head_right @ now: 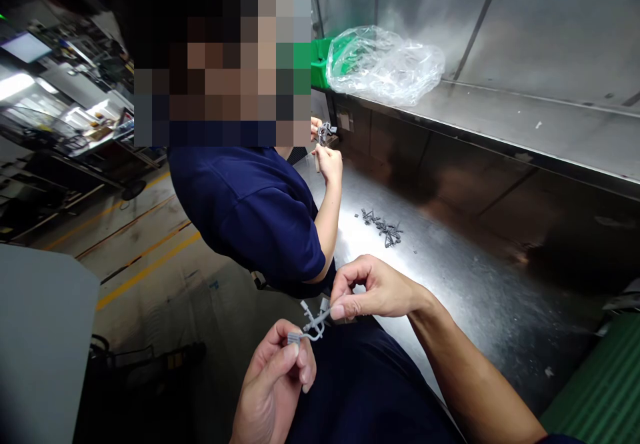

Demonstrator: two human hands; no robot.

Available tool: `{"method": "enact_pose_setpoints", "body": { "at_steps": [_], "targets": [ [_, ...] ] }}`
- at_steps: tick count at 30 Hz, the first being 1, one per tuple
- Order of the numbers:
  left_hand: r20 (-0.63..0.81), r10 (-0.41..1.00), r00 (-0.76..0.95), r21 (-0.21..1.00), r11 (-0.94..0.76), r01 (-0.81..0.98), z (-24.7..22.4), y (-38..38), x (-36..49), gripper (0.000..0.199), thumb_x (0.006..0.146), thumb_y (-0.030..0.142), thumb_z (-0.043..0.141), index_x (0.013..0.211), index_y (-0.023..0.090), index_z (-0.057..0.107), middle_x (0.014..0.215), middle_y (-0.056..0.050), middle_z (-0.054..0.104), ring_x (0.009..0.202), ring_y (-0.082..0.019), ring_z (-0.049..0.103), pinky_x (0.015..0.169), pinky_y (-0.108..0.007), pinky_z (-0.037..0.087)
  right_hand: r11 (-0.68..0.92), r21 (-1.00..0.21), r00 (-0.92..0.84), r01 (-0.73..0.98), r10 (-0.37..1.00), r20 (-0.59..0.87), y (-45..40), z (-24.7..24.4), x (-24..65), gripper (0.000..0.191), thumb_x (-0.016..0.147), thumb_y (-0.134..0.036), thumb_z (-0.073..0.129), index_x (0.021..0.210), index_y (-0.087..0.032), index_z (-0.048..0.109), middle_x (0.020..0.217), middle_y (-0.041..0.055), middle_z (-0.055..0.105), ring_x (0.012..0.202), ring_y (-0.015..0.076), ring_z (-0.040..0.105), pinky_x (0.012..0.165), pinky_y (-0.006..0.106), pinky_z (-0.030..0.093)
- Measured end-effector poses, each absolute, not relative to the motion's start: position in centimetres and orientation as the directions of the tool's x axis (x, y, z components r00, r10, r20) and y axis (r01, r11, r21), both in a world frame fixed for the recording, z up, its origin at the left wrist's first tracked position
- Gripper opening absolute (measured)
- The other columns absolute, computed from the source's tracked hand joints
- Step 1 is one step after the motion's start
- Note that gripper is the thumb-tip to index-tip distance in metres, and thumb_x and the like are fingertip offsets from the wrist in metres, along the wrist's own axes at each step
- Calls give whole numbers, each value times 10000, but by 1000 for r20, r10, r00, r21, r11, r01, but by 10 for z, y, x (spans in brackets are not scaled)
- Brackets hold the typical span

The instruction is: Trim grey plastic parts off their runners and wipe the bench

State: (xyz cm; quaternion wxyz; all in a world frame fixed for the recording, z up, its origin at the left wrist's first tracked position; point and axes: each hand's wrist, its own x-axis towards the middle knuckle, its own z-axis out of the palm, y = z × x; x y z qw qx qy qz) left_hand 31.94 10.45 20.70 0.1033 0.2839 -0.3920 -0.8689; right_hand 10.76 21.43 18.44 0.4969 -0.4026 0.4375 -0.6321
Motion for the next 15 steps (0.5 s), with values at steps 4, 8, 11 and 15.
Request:
{"method": "enact_pose_setpoints", "body": {
  "at_steps": [4, 8, 11, 15],
  "targets": [
    [-400, -400, -825, 741, -671, -34, 206, 105, 319, 202, 834, 333, 729, 860, 167, 617, 620, 30, 549, 560, -81, 494, 547, -223, 365, -136, -952, -176, 276, -980, 89, 215, 186, 107, 93, 772, -170, 818, 844, -133, 773, 682, 24, 734, 572, 61, 617, 552, 149, 486],
    [-411, -404, -818, 741, -671, -41, 207, 104, 320, 209, 828, 333, 738, 862, 170, 612, 623, 32, 552, 565, -83, 503, 544, -217, 372, -127, -952, -176, 278, -981, 80, 214, 185, 107, 95, 771, -167, 819, 847, -132, 774, 674, 20, 731, 574, 60, 625, 556, 144, 492],
    [-421, -411, -809, 749, -660, -54, 207, 104, 320, 242, 815, 355, 759, 876, 169, 615, 626, 31, 558, 564, -86, 510, 543, -215, 387, -123, -952, -173, 279, -982, 76, 214, 183, 108, 103, 775, -175, 818, 854, -129, 771, 688, 27, 737, 585, 70, 637, 561, 153, 502],
    [-390, -437, -811, 811, -580, -78, 206, 105, 322, 264, 829, 373, 762, 904, 162, 621, 648, 27, 564, 580, -85, 518, 567, -213, 417, -115, -948, -174, 296, -983, 65, 213, 182, 110, 114, 778, -193, 819, 849, -125, 759, 702, 32, 741, 589, 80, 643, 557, 169, 509]
  ]
}}
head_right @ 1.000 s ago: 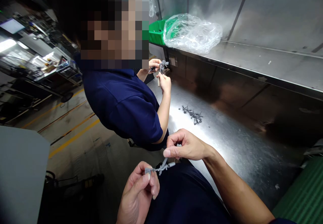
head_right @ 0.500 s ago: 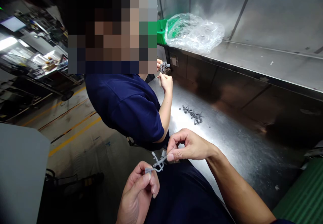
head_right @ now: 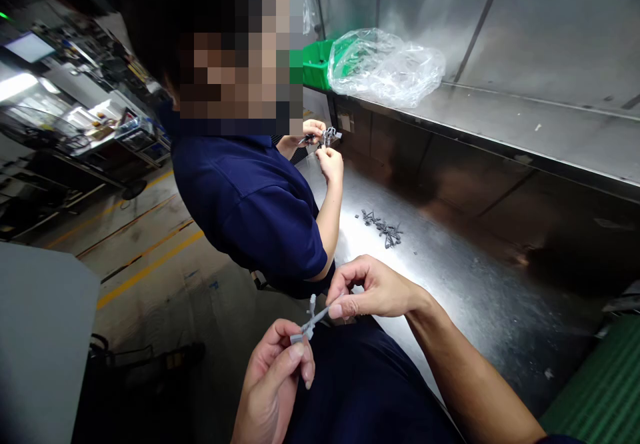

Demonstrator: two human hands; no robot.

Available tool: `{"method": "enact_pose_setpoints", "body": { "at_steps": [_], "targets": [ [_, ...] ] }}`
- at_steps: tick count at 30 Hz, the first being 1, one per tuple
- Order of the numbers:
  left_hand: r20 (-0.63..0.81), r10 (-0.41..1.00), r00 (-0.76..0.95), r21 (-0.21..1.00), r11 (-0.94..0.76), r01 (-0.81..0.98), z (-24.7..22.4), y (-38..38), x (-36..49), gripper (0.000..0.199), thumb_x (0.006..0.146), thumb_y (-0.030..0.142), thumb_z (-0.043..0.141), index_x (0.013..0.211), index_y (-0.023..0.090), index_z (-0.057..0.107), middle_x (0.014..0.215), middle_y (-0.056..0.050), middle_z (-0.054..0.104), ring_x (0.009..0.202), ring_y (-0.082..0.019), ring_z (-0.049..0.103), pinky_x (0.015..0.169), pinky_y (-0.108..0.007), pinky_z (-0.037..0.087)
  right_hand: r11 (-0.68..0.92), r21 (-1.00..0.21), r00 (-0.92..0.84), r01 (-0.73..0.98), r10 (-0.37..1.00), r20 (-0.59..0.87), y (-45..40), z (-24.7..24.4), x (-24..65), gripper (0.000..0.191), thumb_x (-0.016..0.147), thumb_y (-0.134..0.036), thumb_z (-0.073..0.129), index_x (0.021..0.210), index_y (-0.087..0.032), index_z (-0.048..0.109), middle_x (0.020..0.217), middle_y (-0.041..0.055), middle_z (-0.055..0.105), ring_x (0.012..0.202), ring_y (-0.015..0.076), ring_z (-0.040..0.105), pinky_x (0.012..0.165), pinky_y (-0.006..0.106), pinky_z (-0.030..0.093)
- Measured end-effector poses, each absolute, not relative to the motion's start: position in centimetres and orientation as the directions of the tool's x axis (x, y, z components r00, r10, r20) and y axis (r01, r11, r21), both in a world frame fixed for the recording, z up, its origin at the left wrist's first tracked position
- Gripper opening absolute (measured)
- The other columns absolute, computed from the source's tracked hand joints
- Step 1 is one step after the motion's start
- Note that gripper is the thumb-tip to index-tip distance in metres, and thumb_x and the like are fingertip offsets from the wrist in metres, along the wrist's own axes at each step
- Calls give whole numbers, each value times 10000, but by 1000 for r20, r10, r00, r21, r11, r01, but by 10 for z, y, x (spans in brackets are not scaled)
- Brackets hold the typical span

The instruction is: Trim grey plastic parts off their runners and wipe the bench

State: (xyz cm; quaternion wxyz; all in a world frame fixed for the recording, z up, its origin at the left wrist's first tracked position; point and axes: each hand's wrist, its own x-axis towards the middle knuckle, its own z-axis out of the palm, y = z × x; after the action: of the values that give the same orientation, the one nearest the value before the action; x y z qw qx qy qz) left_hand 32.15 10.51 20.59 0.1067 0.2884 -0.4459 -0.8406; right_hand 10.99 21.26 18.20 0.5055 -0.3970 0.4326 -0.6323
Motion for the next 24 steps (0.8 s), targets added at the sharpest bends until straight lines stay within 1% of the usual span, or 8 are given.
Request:
{"method": "enact_pose_setpoints", "body": {
  "at_steps": [3, 6, 11, 15, 18, 21, 24],
  "targets": [
    [-349, -464, -814, 880, -462, -114, 203, 106, 325, 240, 873, 372, 725, 930, 166, 618, 687, 16, 576, 624, -92, 535, 618, -221, 447, -104, -938, -175, 331, -983, 48, 211, 182, 112, 136, 782, -219, 820, 842, -122, 746, 703, 31, 736, 583, 87, 638, 534, 176, 500],
    [-294, -468, -833, 923, -365, -121, 200, 105, 328, 246, 893, 388, 703, 969, 171, 615, 727, 1, 588, 670, -105, 551, 651, -229, 466, -76, -931, -191, 356, -982, 7, 210, 180, 113, 172, 787, -255, 821, 812, -114, 726, 660, 22, 706, 560, 90, 622, 509, 185, 489],
    [-244, -446, -861, 934, -347, -85, 200, 104, 330, 350, 856, 468, 720, 1022, 170, 644, 874, -44, 626, 753, -138, 583, 683, -253, 501, -43, -919, -202, 391, -979, -41, 208, 175, 114, 205, 780, -283, 827, 783, -113, 714, 614, 7, 671, 527, 81, 594, 489, 180, 472],
    [-264, -499, -826, 932, -352, -86, 200, 105, 328, 347, 887, 493, 669, 987, 162, 650, 843, -43, 635, 722, -137, 584, 672, -255, 500, -47, -920, -194, 390, -980, -33, 207, 178, 116, 218, 773, -295, 830, 770, -113, 709, 631, 15, 685, 530, 81, 584, 488, 186, 466],
    [-279, -547, -789, 948, -289, -135, 200, 105, 326, 336, 891, 492, 672, 976, 169, 638, 795, -27, 633, 694, -124, 580, 673, -238, 496, -64, -943, -205, 327, -979, -5, 207, 183, 119, 227, 751, -297, 849, 777, -109, 726, 631, 13, 682, 532, 73, 560, 490, 183, 445],
    [-297, -547, -783, 954, -205, -219, 203, 105, 325, 323, 885, 486, 690, 934, 170, 640, 733, -13, 630, 669, -115, 579, 669, -220, 482, -83, -967, -232, 242, -972, 25, 207, 188, 123, 205, 732, -269, 866, 780, -109, 746, 631, 11, 682, 552, 62, 550, 523, 174, 439],
    [-316, -527, -789, 948, -148, -281, 205, 104, 324, 337, 888, 498, 682, 925, 164, 649, 705, -21, 650, 654, -121, 590, 657, -220, 474, -106, -969, -248, 224, -968, 48, 206, 192, 126, 191, 713, -246, 877, 793, -119, 758, 634, 10, 695, 552, 67, 563, 540, 178, 459]
  ]
}}
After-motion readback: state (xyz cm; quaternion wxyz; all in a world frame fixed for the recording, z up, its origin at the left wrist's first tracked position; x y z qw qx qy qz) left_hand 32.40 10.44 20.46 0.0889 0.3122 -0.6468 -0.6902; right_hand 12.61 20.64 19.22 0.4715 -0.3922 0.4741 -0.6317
